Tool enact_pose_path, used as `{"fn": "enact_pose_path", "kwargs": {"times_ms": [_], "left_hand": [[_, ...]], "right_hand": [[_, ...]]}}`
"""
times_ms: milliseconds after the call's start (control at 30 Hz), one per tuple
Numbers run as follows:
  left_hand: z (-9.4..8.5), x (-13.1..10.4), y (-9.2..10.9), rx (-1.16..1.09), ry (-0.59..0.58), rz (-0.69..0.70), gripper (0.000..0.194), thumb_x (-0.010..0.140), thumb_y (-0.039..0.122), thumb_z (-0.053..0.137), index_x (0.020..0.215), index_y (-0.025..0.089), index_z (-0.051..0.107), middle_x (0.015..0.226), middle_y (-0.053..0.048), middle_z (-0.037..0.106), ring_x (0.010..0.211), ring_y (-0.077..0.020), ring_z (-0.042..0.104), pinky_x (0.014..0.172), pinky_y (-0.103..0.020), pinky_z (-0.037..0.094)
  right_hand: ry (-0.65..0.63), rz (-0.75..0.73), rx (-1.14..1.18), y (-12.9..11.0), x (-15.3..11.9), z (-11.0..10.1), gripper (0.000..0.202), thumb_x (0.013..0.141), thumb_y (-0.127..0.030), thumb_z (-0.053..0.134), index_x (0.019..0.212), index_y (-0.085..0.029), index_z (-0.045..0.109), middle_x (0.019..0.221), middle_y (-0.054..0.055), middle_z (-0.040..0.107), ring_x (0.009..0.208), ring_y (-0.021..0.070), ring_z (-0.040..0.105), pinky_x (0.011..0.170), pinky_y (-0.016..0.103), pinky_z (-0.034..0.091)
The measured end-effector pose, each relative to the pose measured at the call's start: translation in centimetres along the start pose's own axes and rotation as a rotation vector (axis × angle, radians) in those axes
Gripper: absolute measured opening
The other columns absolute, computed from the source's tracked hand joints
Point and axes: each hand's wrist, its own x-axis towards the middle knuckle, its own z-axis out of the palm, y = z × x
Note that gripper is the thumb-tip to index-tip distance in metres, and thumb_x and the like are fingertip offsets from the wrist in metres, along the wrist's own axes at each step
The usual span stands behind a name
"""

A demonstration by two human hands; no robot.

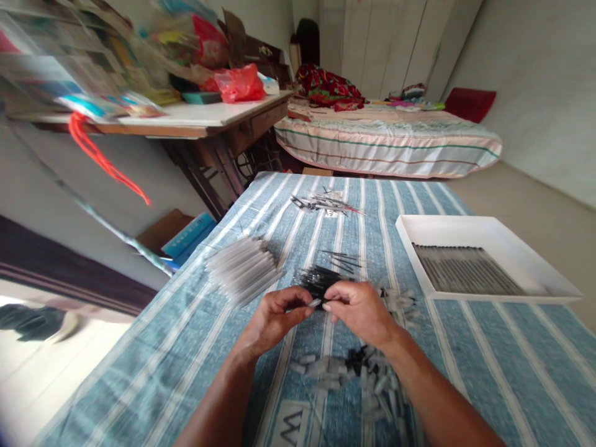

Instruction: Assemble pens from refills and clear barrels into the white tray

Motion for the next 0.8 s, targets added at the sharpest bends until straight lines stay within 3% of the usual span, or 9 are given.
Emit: {"fn": "enact_pose_path", "kwargs": {"times_ms": [600, 800], "left_hand": [[0.4, 0.0, 0.4, 0.122, -0.033, 0.0, 0.007, 0.074, 0.02, 0.061, 0.074, 0.014, 0.064, 0.067, 0.0, 0.059, 0.064, -0.0125, 0.051, 0.061, -0.024, 0.04], [0.3, 0.1, -0.3, 0.17, -0.056, 0.026, 0.006, 0.073, 0.019, 0.061, 0.073, 0.015, 0.065, 0.068, 0.001, 0.057, 0.065, -0.0123, 0.05, 0.06, -0.022, 0.04]], "right_hand": [[-0.096, -0.049, -0.188, -0.6, 0.1, -0.8, 0.008, 0.073, -0.02, 0.057, 0.071, -0.017, 0.063, 0.054, -0.003, 0.059, 0.051, 0.011, 0.058, 0.051, 0.02, 0.042], [-0.129, -0.133, -0.309, -1.1, 0.1, -0.9, 0.012, 0.074, -0.017, 0.055, 0.071, -0.017, 0.066, 0.055, -0.003, 0.06, 0.052, 0.0103, 0.057, 0.054, 0.02, 0.041]]}}
